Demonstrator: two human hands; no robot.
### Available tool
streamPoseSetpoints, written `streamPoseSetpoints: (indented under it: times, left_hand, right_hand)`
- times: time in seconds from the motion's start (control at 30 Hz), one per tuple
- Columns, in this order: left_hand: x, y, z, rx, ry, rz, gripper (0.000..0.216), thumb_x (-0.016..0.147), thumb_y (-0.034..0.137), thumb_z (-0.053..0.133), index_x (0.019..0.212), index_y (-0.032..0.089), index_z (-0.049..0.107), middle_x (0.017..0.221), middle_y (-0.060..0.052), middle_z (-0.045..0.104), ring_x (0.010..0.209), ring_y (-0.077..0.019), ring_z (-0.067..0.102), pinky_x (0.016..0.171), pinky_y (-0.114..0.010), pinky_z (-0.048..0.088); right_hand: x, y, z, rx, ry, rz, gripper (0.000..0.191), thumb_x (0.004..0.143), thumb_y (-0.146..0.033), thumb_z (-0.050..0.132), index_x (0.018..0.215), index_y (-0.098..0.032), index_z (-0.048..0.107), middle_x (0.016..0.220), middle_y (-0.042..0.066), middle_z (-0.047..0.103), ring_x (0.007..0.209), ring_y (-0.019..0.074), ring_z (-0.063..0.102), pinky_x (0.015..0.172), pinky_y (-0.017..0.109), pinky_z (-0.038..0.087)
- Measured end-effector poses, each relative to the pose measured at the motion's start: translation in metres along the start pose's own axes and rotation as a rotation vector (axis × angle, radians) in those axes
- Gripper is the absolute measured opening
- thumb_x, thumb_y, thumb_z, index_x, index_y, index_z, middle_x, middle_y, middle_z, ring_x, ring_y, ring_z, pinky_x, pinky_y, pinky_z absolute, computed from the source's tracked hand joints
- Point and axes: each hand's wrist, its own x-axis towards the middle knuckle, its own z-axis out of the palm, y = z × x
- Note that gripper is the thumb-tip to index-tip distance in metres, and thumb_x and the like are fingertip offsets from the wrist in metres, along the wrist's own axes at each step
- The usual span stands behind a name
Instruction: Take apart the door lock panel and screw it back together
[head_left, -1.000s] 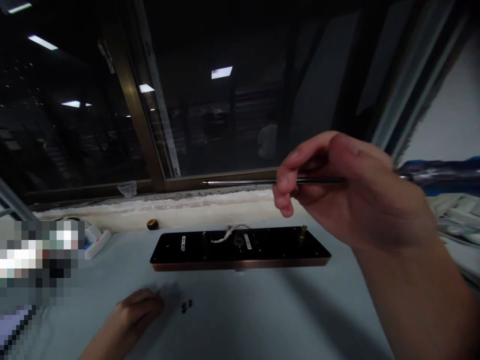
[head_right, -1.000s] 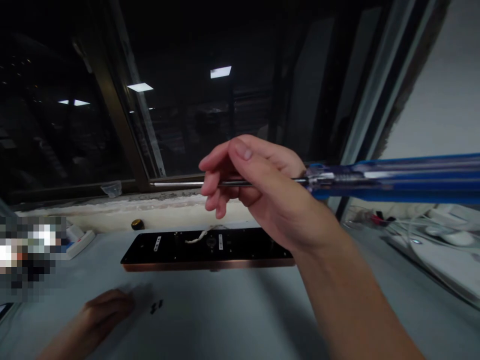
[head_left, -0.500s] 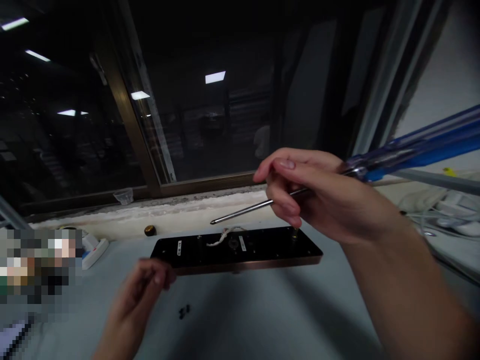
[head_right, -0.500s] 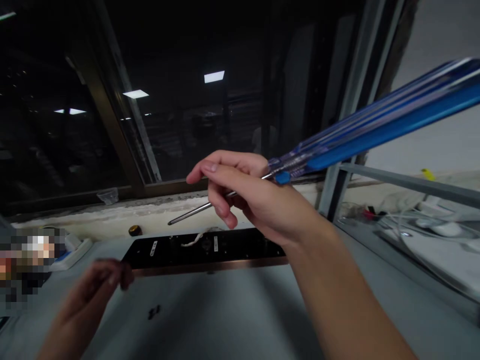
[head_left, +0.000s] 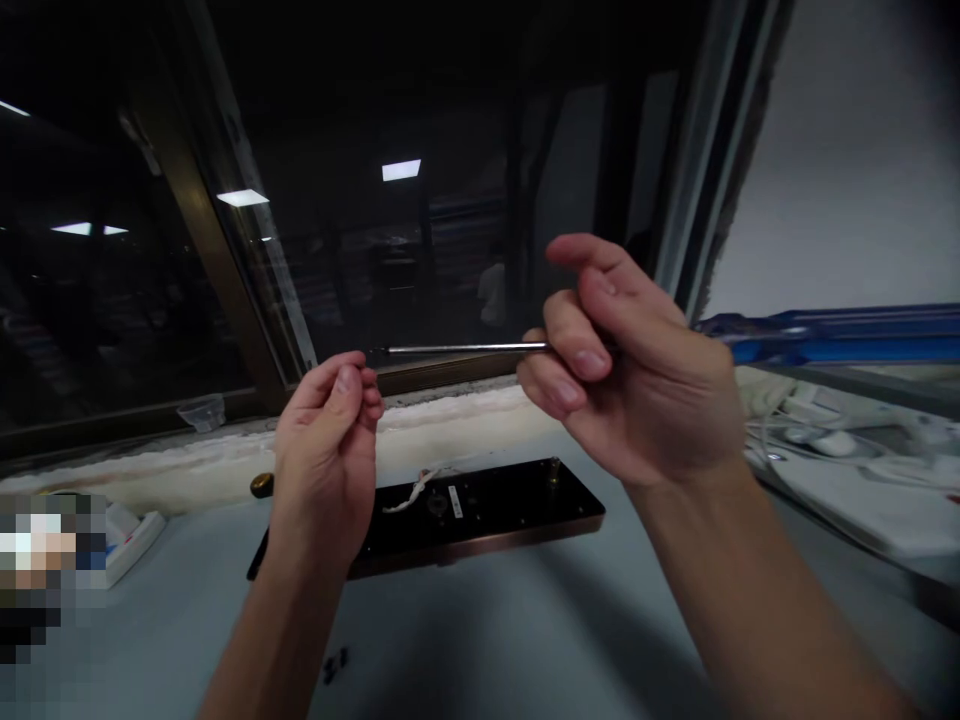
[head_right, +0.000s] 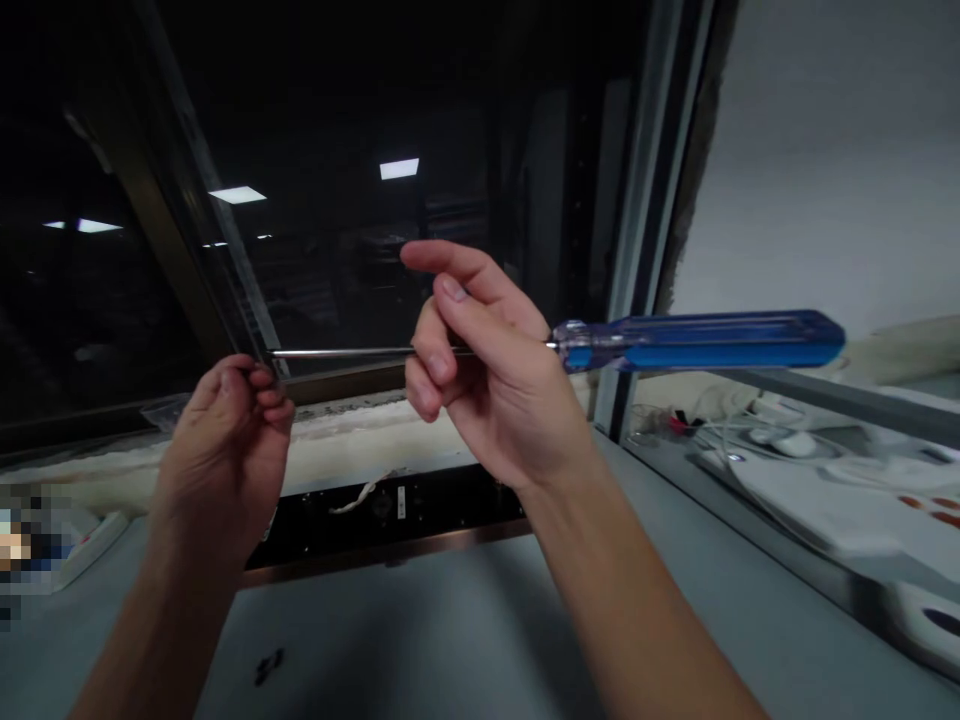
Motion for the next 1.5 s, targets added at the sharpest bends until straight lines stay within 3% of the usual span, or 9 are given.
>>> streamPoseSetpoints:
  times: [0.17,0.4,0.77,0.9,1.1,1.27,1.37,1.5]
  left_hand:
    - [0.001,-0.004,-0.006,-0.107,0.01,-0.131,0.004,0.071,0.013,0.064,0.071,0.017,0.065,0.069,0.003,0.059,0.058,-0.002,0.054,0.057,-0.01,0.045]
    - [0.001,-0.007,-0.009,-0.218,0.043,-0.208,0.016,0.077,0.005,0.054,0.069,0.013,0.066,0.064,0.002,0.061,0.056,-0.002,0.057,0.056,-0.009,0.046]
    - [0.002,-0.01,-0.012,-0.186,0.015,-0.266,0.018,0.078,0.005,0.052,0.069,0.012,0.066,0.061,0.0,0.06,0.056,-0.0031,0.056,0.056,-0.01,0.045]
    - [0.004,-0.013,-0.015,-0.162,0.018,-0.342,0.014,0.078,0.007,0.054,0.071,0.011,0.065,0.063,-0.001,0.058,0.057,-0.0041,0.056,0.056,-0.012,0.045]
    - [0.003,-0.013,-0.016,-0.205,0.049,-0.497,0.014,0.081,0.014,0.052,0.073,0.012,0.063,0.065,0.0,0.055,0.059,-0.0049,0.054,0.061,-0.015,0.046]
    - [0.002,-0.016,-0.019,-0.078,0.04,-0.547,0.01,0.08,0.019,0.053,0.076,0.014,0.061,0.07,-0.001,0.056,0.067,-0.0091,0.056,0.071,-0.024,0.045]
    - [0.0,-0.019,-0.022,0.049,-0.004,-0.494,0.008,0.077,0.021,0.057,0.075,0.014,0.061,0.073,0.0,0.058,0.072,-0.0099,0.055,0.073,-0.025,0.042]
    - [0.0,-0.022,-0.023,0.339,-0.032,-0.311,0.014,0.075,0.029,0.058,0.078,0.018,0.065,0.072,0.0,0.062,0.077,-0.0122,0.055,0.079,-0.026,0.038]
  right_hand:
    - [0.0,0.009,0.002,-0.12,-0.027,0.034,0.013,0.084,-0.035,0.044,0.093,-0.031,0.052,0.048,-0.008,0.031,0.037,0.0061,0.036,0.038,0.023,0.029]
    - [-0.001,0.011,0.007,-0.052,-0.026,0.009,0.006,0.083,-0.029,0.046,0.085,-0.03,0.052,0.046,-0.008,0.03,0.037,0.0069,0.035,0.038,0.023,0.031]
    - [-0.003,0.011,0.006,-0.023,-0.065,-0.023,0.011,0.084,-0.022,0.047,0.084,-0.028,0.056,0.046,-0.008,0.032,0.039,0.0062,0.035,0.04,0.022,0.033]
    - [-0.004,0.014,0.005,-0.057,-0.139,-0.089,0.012,0.085,-0.021,0.047,0.086,-0.026,0.058,0.046,-0.008,0.037,0.042,0.0059,0.038,0.042,0.021,0.033]
    - [-0.01,0.014,0.005,-0.246,-0.227,-0.196,0.015,0.085,-0.02,0.047,0.085,-0.026,0.061,0.053,-0.006,0.046,0.047,0.0075,0.045,0.046,0.024,0.037]
    - [-0.015,0.006,0.012,-0.554,-0.346,-0.223,0.02,0.082,-0.014,0.048,0.083,-0.026,0.064,0.059,-0.005,0.053,0.052,0.0073,0.049,0.048,0.022,0.037]
    - [-0.014,0.007,0.017,-0.531,-0.267,-0.17,0.019,0.082,-0.015,0.047,0.084,-0.025,0.064,0.054,-0.005,0.05,0.049,0.0073,0.046,0.046,0.022,0.035]
    - [-0.008,0.012,0.015,-0.271,-0.059,-0.024,0.015,0.084,-0.02,0.046,0.081,-0.024,0.06,0.047,-0.006,0.044,0.043,0.0077,0.042,0.044,0.023,0.034]
